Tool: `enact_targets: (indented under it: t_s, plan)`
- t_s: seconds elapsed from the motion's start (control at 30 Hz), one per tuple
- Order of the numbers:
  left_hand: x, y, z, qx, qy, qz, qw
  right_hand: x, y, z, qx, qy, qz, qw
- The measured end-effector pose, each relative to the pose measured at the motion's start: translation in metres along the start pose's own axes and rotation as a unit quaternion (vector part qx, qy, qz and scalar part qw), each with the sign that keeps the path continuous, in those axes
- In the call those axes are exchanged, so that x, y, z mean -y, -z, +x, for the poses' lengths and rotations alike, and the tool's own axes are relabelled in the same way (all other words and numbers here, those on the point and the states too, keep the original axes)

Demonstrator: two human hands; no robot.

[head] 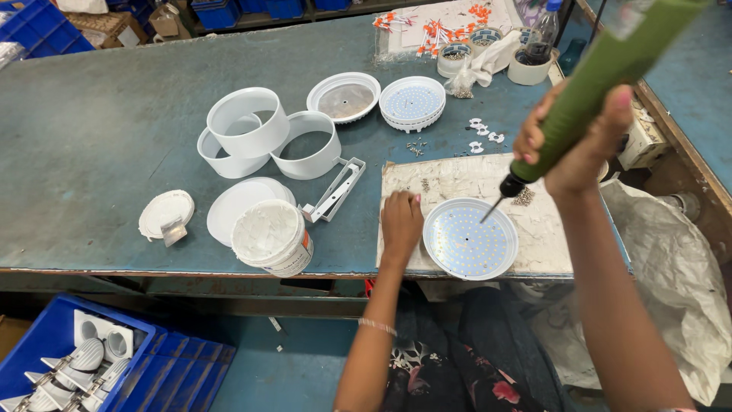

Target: The person is assembling LED light fixtures by placing circular LED panels into white plastic housings and securing them with small screws using an electric screwdriver on a factory workbench.

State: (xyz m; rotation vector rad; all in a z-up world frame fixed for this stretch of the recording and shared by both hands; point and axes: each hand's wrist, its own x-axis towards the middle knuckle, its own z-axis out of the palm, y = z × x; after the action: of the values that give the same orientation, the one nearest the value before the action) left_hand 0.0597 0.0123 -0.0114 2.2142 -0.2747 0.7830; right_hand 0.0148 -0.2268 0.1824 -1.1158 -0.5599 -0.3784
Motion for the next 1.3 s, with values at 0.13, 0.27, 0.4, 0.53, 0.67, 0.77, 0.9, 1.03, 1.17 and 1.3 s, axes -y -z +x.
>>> enact_targets:
  t_s: [0.13, 0.27, 0.4, 0.53, 0.67, 0.77, 0.9, 1.03, 1.17, 1.3]
  plan:
    - [0.02, -0.023, 0.028, 0.02, 0.004, -0.046, 0.999, 0.024, 0.005, -0.027, -0.012, 0.018, -0.036, 0.999]
    - [0.024, -0.03, 0.038, 0.061, 0.016, -0.034, 0.997, 0.036, 0.003, -0.05, -0.028, 0.009, -0.071, 0.997]
    - [0.024, -0.027, 0.043, 0.092, 0.012, -0.014, 0.996, 0.036, -0.001, -0.065, -0.051, -0.019, -0.077, 0.996]
    - [0.014, -0.015, 0.045, 0.076, 0.005, -0.057, 0.995, 0.034, -0.002, -0.073, -0.064, -0.041, -0.068, 0.995]
    - [-0.017, 0.016, 0.037, 0.002, 0.09, -0.171, 0.981, 0.043, -0.003, -0.075, -0.049, -0.061, -0.063, 0.995]
    - [-0.054, 0.045, 0.001, 0.085, 0.174, -0.213, 0.958, 0.05, -0.001, -0.078, -0.056, -0.084, -0.068, 0.993]
    - [-0.104, 0.073, -0.07, 0.205, 0.223, -0.325, 0.896, 0.049, 0.01, -0.086, -0.063, -0.095, -0.029, 0.993]
    - [-0.133, 0.07, -0.112, 0.237, 0.231, -0.439, 0.835, 0.044, 0.012, -0.099, -0.052, -0.09, 0.048, 0.993]
    - [-0.138, 0.063, -0.129, 0.227, 0.198, -0.404, 0.864, 0.053, 0.001, -0.11, -0.074, -0.099, -0.004, 0.992]
    - [-0.142, 0.066, -0.13, 0.214, 0.18, -0.431, 0.858, 0.061, -0.021, -0.117, -0.109, -0.089, -0.049, 0.989]
